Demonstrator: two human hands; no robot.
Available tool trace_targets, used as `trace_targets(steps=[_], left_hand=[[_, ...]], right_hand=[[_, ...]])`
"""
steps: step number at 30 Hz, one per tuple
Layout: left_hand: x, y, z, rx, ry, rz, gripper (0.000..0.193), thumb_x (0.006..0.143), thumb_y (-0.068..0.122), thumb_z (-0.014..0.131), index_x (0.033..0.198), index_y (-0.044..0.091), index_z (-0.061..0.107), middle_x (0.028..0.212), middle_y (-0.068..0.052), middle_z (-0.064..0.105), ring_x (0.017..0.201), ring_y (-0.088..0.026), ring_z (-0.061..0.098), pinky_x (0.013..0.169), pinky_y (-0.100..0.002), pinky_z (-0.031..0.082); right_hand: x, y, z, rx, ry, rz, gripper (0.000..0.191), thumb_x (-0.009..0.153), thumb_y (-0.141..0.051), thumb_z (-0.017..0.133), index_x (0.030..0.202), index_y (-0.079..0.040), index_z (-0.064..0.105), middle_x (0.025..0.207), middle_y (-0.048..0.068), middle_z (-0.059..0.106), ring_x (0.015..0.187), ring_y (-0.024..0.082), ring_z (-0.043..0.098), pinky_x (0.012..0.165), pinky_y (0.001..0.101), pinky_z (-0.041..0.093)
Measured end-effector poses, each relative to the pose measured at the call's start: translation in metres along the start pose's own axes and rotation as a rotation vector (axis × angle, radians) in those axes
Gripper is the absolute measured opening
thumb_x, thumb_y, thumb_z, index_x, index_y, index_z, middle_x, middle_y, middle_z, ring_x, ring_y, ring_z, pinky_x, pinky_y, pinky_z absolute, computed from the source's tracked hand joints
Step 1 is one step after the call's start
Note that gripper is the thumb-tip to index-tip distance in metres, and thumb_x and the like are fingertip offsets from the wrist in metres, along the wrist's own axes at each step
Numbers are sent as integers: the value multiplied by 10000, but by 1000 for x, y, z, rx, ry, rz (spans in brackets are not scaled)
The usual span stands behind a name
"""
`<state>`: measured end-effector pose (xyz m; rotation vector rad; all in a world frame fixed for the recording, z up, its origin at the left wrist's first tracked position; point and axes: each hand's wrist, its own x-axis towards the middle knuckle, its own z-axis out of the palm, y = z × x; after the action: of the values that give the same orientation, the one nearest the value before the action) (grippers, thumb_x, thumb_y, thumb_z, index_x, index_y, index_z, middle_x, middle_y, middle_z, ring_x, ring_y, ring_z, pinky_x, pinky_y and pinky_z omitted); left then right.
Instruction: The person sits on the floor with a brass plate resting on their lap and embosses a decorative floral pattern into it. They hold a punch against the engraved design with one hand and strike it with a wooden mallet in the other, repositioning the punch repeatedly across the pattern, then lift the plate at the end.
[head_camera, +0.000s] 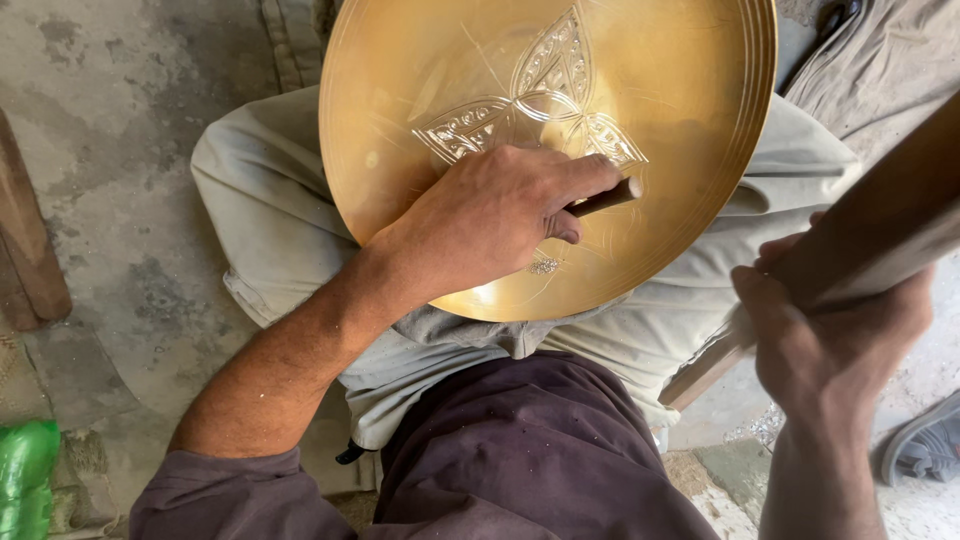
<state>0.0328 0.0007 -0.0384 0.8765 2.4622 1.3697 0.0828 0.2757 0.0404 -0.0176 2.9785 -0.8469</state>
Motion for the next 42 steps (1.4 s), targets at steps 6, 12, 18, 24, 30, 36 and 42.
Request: trace_targets(steps=[6,12,18,24,30,36,42], left_hand=[[-3,2,-2,15,-1,8,395,902,167,755,1251,101,582,914,-52,738,864,-238,734,755,-407,582],[-3,1,-2,16,-23,-28,395,894,197,763,1239,123,584,865,-79,714,841,-247,729,725,-412,578],[-5,2,-2,2,-7,4,344,902,189,747,1190,127,569,944,-55,732,877,-237,741,763,-401,590],[-9,5,-5,-10,-45,-76,386,928,214,731,1257,115,555,913,-85,714,829,-246,732,718,-409,580],[-10,3,0,-20,-7,-52,331,933,223,734,1208,115,585,915,-58,723,842,-232,735,745,-403,585],[-37,19,-15,-220,377,-65,169,1039,143,702,1152,84,590,1007,-39,710,933,-161,752,767,-301,650],[-57,38,-22,-267,692,-318,277,1063,138,704,1273,40,552,1003,-66,748,934,-165,780,793,-289,646]], right_hand=[[-9,21,1,-52,5,-10,270,921,52,727,1159,42,600,977,210,723,817,270,727,716,351,578],[0,16,1,-185,46,-185,342,888,63,734,1210,30,622,1016,191,733,884,257,742,767,360,614],[0,10,11,-214,-79,-131,323,880,62,742,1189,83,651,968,211,725,802,293,732,668,378,598],[-3,-1,6,-81,-2,87,446,808,21,754,1210,79,571,987,177,705,868,279,717,745,386,594],[-10,-10,7,53,54,-60,384,944,-40,760,1277,11,575,1024,168,718,881,253,735,841,364,603],[-16,17,-7,-367,-1,-31,401,877,-18,770,1242,24,609,1060,208,751,870,311,743,782,435,610],[-26,41,-4,201,54,440,595,811,-101,763,1332,54,521,1103,163,729,962,252,730,840,414,614]])
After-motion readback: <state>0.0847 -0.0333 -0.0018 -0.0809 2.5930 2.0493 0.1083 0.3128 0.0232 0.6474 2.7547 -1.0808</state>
